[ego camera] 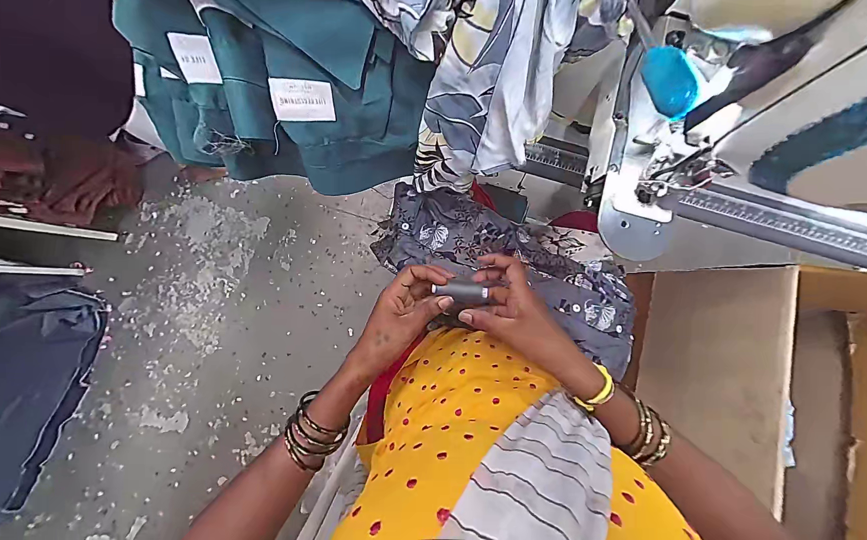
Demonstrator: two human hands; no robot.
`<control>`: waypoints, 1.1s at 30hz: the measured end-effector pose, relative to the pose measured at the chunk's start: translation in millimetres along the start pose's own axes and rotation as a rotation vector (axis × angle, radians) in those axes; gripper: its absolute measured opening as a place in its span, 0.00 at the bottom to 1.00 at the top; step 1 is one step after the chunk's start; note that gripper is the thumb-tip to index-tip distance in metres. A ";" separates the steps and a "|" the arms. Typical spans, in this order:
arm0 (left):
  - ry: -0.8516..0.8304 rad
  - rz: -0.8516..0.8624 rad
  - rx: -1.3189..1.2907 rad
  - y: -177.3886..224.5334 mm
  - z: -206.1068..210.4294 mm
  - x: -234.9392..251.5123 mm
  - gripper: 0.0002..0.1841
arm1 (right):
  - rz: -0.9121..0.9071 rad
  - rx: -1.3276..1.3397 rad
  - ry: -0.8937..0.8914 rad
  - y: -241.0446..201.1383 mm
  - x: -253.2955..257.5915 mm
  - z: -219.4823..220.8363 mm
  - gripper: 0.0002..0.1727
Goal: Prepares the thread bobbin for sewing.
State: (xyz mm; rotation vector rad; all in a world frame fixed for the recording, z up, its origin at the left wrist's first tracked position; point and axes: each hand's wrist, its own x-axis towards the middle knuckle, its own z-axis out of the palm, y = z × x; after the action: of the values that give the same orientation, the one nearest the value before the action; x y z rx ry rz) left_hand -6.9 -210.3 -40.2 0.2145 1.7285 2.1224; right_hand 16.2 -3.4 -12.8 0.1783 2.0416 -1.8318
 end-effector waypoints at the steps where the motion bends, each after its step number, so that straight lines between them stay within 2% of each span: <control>1: 0.001 0.028 0.013 -1.0 -0.8 0.0 0.12 | 0.027 0.047 -0.013 -0.4 1.3 -0.1 0.37; 4: -0.014 0.051 0.069 -2.5 -0.2 -0.6 0.17 | 0.026 0.127 -0.001 -1.7 4.1 2.2 0.22; 7: 0.010 0.025 0.203 -1.2 0.6 -0.8 0.21 | -0.041 0.081 0.037 2.6 6.2 2.4 0.18; 13: 0.062 0.083 0.427 1.9 0.4 2.7 0.16 | -0.220 -0.059 0.059 10.7 7.3 3.4 0.10; 19: 0.092 0.219 0.535 -2.8 3.2 5.5 0.08 | -0.231 -0.061 0.118 10.0 6.1 6.9 0.17; 24: 0.019 0.236 0.764 -0.2 4.2 9.7 0.12 | -0.189 0.016 0.129 9.2 4.8 7.3 0.19; 30: 0.105 0.253 0.639 4.1 -7.7 12.9 0.12 | -0.144 0.085 0.158 10.9 6.3 1.1 0.21; 32: 0.085 0.318 0.481 21.2 -11.3 11.0 0.10 | -0.143 0.103 0.144 12.1 6.9 1.1 0.21; 33: 0.038 0.375 0.409 41.9 -10.1 7.5 0.09 | -0.139 0.104 0.141 11.8 7.8 0.2 0.21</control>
State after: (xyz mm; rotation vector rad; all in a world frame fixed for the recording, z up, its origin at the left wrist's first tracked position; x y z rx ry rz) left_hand -25.9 -223.2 -2.9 0.6620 2.2810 1.9892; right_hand 13.2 -3.2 -26.6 0.2040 2.1005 -2.0657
